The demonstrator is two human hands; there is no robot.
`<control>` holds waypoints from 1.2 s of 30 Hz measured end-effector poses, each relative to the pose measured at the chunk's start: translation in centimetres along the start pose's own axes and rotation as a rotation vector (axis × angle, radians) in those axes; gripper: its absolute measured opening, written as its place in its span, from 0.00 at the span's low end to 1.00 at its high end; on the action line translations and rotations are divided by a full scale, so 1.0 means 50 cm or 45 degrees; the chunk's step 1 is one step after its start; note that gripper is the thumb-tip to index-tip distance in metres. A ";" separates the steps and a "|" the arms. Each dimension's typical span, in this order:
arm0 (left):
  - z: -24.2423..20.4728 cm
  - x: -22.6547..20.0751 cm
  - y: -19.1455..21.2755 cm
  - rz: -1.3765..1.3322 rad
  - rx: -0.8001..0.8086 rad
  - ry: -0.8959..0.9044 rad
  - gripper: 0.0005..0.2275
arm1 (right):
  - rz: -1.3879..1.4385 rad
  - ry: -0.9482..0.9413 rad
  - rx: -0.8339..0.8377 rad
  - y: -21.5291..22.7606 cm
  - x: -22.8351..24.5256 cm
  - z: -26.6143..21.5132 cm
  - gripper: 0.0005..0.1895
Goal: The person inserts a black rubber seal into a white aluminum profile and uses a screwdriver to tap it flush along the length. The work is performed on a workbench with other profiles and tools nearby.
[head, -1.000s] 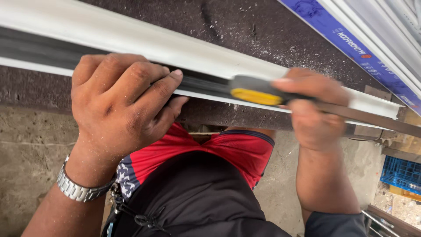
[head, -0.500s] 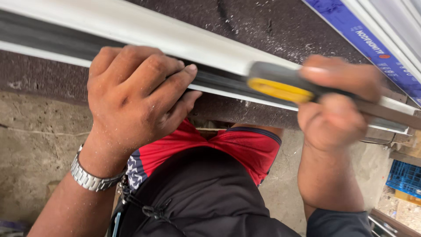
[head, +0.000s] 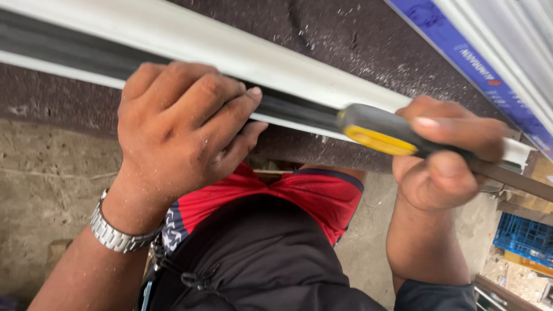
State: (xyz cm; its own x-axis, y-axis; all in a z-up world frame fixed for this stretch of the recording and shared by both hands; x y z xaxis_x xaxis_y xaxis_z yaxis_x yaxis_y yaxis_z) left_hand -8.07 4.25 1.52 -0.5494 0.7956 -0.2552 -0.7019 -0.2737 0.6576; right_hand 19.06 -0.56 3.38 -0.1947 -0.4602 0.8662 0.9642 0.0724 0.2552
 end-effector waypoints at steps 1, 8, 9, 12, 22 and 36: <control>-0.007 -0.003 0.000 0.001 0.008 0.017 0.11 | -0.030 0.009 0.018 -0.001 0.003 -0.010 0.13; -0.026 0.003 -0.007 -0.011 0.024 0.025 0.12 | -0.231 -0.116 -0.136 0.006 -0.011 -0.018 0.07; -0.030 0.004 -0.006 -0.026 0.028 0.021 0.11 | -0.259 -0.135 -0.097 -0.004 -0.006 -0.017 0.08; -0.050 0.020 0.013 0.166 0.068 0.033 0.12 | -0.244 -0.078 0.068 -0.023 0.018 0.025 0.12; -0.158 0.096 0.034 0.244 0.044 0.084 0.15 | -0.313 -0.061 0.095 -0.050 0.000 0.045 0.10; -0.147 0.096 0.029 0.197 -0.027 0.101 0.16 | -0.194 0.101 0.127 -0.091 0.010 0.095 0.16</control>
State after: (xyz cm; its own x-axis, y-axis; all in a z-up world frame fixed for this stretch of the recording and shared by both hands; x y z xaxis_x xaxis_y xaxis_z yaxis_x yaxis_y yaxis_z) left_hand -15.08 3.71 -3.97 -0.6850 0.6984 -0.2075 -0.6152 -0.4019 0.6782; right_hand 13.69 3.08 4.70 -0.3185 -0.5408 0.7786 0.9013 0.0817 0.4254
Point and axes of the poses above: each hand's wrist, its own z-axis towards the middle knuckle, its own y-axis out of the back of the hand, x = y × z, the point moved 4 cm from there along z, towards the middle knuckle, and after that the axes turned 1 degree about -x, right-handed, at the moved point
